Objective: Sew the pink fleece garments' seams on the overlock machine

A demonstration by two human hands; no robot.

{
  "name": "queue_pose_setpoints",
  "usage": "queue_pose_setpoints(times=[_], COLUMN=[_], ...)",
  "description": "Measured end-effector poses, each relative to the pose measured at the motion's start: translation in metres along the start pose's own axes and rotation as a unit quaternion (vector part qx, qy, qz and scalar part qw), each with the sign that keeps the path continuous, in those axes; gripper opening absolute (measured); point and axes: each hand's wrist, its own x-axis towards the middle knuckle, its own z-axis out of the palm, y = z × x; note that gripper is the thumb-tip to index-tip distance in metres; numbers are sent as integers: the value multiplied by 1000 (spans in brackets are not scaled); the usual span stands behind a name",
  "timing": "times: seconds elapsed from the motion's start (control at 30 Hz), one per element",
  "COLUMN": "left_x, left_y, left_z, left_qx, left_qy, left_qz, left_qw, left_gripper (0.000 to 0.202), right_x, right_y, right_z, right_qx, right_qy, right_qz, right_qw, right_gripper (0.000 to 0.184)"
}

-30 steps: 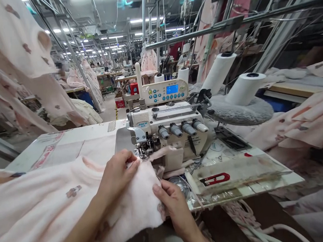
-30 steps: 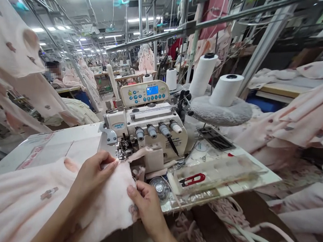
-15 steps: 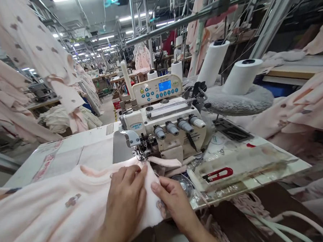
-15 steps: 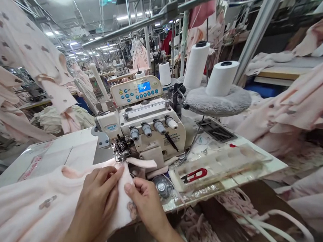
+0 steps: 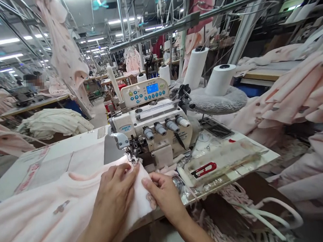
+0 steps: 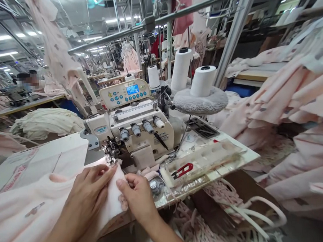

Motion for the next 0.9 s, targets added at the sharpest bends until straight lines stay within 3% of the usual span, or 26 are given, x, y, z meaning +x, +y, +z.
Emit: queue_pose_setpoints(times=[0.1, 0.23, 0.37, 0.57, 0.77, 0.83, 0.9], left_x=[-10, -38, -58, -50, -50, -53, -55], left_y=[6, 29, 45, 55, 59, 57, 56], left_z=[-4, -2, 4, -6, -13, -13, -14], left_qx=[2, -22, -57, -126, -99, -82, -73], left_qy=[16, 53, 111, 162, 177, 182, 178], left_qz=[4, -9, -25, -37, -28, -14, -3], left_qw=[1000, 998, 992, 978, 979, 980, 981], left_gripper=[38, 36, 30, 19, 18, 20, 21], right_x=[-4, -26, -44, -50, -57, -58, -57], right_y=[3, 9, 14, 13, 11, 11, 9], right_z=[-3, -10, -14, -9, -10, -14, -19], right_qx=[9, -18, -66, -88, -43, -92, -228], right_qy=[-11, -75, -84, -59, -111, -124, -64], right_qz=[-23, -69, -53, -17, 57, 19, -132], right_qw=[1000, 995, 993, 994, 991, 988, 963], right_gripper=[45, 30, 24, 29, 37, 32, 23])
